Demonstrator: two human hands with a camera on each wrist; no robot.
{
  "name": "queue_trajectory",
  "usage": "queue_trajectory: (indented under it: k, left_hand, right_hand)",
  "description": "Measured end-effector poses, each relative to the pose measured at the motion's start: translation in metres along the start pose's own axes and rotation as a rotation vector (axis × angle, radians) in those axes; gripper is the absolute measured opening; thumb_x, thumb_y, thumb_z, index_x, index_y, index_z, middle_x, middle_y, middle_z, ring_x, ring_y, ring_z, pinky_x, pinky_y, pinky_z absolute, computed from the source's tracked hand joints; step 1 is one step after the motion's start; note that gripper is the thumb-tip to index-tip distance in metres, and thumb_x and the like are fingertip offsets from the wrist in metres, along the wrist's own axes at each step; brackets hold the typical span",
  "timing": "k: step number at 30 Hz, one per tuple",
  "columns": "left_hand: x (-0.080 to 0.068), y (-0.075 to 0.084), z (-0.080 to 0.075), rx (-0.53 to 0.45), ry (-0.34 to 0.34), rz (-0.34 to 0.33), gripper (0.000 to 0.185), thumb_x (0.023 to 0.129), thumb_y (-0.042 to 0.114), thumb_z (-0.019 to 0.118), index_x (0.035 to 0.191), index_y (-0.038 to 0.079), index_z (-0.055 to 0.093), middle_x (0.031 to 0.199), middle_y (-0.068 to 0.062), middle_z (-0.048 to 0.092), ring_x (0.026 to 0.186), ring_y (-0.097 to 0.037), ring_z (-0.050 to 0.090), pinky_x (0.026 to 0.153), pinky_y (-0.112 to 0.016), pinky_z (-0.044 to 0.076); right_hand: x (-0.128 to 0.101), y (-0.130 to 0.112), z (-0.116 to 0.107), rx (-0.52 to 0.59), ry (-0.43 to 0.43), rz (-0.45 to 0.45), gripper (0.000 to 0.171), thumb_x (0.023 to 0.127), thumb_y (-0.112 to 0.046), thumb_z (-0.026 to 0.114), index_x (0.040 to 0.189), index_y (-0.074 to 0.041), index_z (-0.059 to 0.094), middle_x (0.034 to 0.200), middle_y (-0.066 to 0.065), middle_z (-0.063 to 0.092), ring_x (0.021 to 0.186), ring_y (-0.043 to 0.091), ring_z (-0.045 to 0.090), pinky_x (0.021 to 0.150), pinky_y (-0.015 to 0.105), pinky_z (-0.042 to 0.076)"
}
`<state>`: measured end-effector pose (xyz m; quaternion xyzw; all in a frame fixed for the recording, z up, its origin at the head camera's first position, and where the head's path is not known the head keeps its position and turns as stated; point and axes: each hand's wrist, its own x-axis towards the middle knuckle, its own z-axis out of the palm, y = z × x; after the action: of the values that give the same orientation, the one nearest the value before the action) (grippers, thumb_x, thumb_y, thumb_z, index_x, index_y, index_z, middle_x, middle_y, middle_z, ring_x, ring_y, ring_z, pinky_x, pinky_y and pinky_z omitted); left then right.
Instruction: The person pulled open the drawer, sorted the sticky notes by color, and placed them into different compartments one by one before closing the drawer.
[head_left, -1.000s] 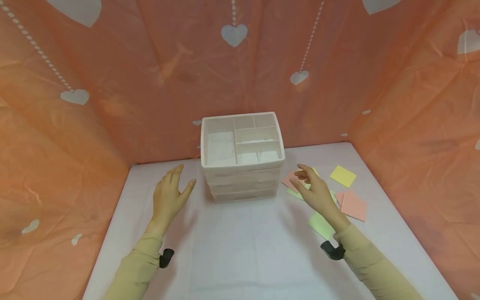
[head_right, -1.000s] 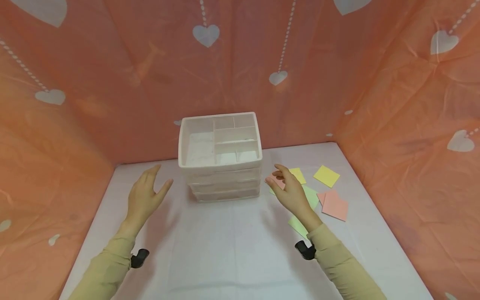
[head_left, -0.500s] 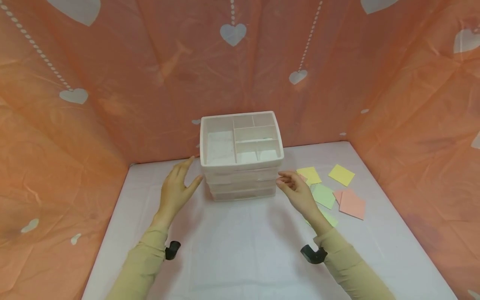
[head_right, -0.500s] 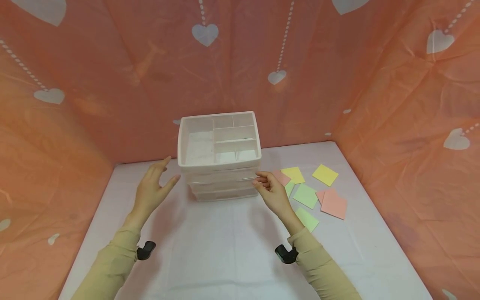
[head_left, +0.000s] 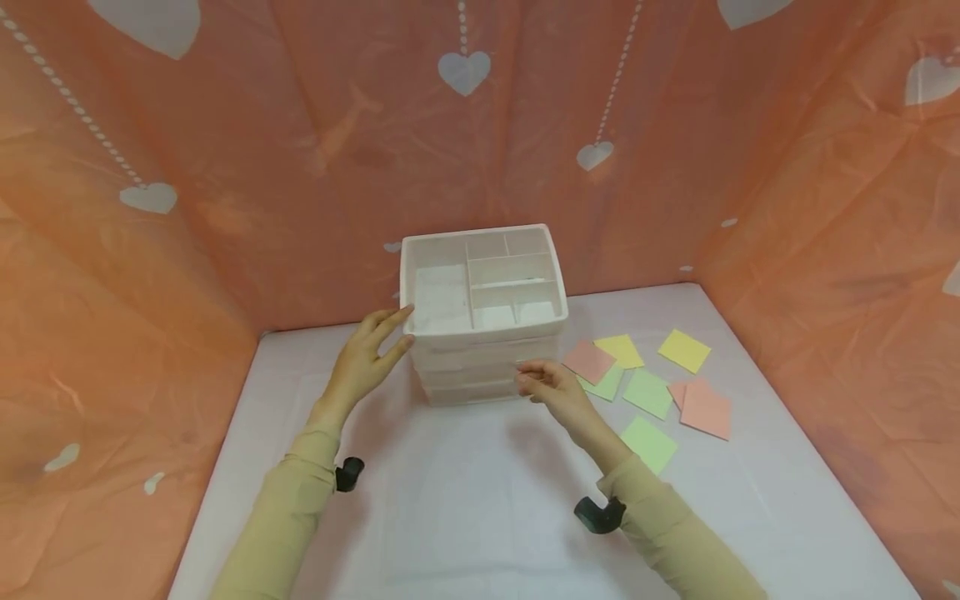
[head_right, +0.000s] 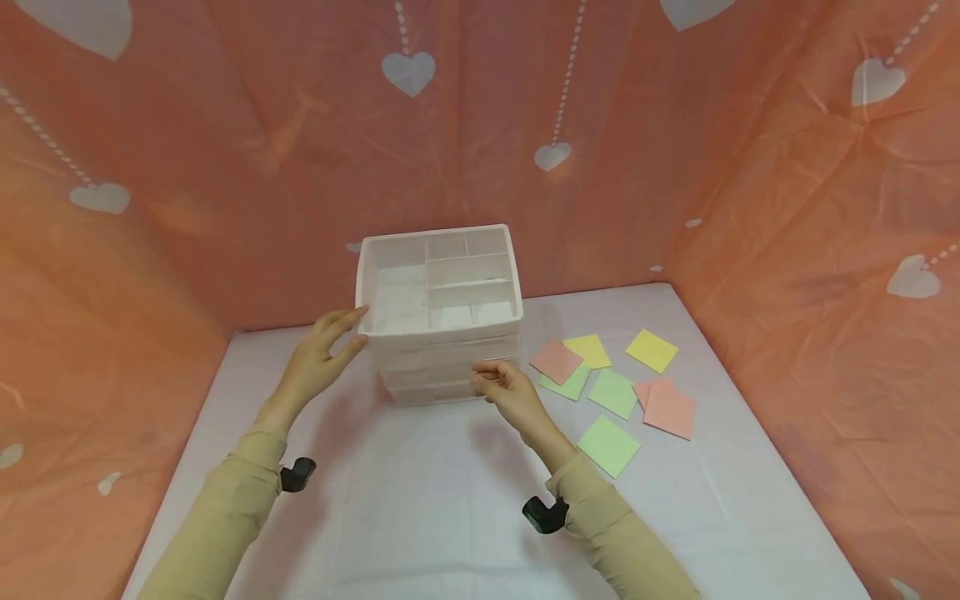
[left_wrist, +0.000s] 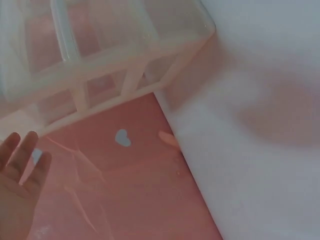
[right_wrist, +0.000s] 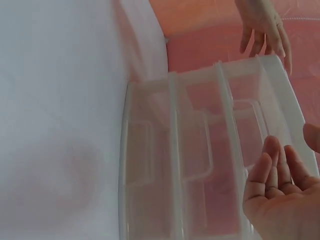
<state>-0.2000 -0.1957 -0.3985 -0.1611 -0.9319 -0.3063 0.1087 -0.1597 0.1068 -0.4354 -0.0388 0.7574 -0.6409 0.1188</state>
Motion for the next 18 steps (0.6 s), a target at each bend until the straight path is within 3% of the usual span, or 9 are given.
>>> queue_trajectory:
  k: [7,10,15,18]
  left_hand:
    - [0.006,-0.005,-0.002,-0.063,-0.045,0.008,0.048,0.091,0.039,0.057,0.135,0.023,0.047,0.149,-0.011,0.035,0.135,-0.037,0.035,0.102,-0.060,0.034]
    - [0.009,-0.005,0.000,-0.070,-0.025,0.034,0.046,0.089,0.036,0.060,0.131,0.018,0.051,0.145,-0.014,0.041,0.134,-0.036,0.038,0.104,-0.056,0.035]
    - [0.010,-0.004,0.009,-0.072,0.050,0.082,0.039,0.086,0.028,0.065,0.120,0.011,0.057,0.130,-0.015,0.057,0.114,-0.033,0.059,0.094,-0.048,0.048]
    - [0.011,-0.004,0.014,-0.075,0.113,0.130,0.033,0.084,0.022,0.067,0.113,0.010,0.059,0.107,-0.013,0.066,0.095,-0.030,0.067,0.081,-0.042,0.055]
  right_hand:
    - [0.008,0.002,0.018,0.128,-0.065,0.050,0.037,0.093,-0.016,0.055,0.125,0.001,0.051,0.109,0.014,0.061,0.085,0.007,0.058,0.087,0.034,0.049]
    - [0.012,0.003,0.022,0.184,-0.073,0.067,0.038,0.093,-0.016,0.055,0.125,0.004,0.050,0.102,0.005,0.061,0.084,0.008,0.057,0.084,0.032,0.048]
    - [0.018,0.004,0.028,0.297,-0.098,0.122,0.041,0.094,-0.015,0.053,0.128,0.007,0.046,0.101,0.001,0.060,0.083,0.008,0.055,0.078,0.024,0.046]
    - [0.021,0.005,0.029,0.403,-0.098,0.166,0.042,0.096,-0.015,0.050,0.132,0.005,0.043,0.100,-0.001,0.060,0.084,0.008,0.054,0.075,0.020,0.045]
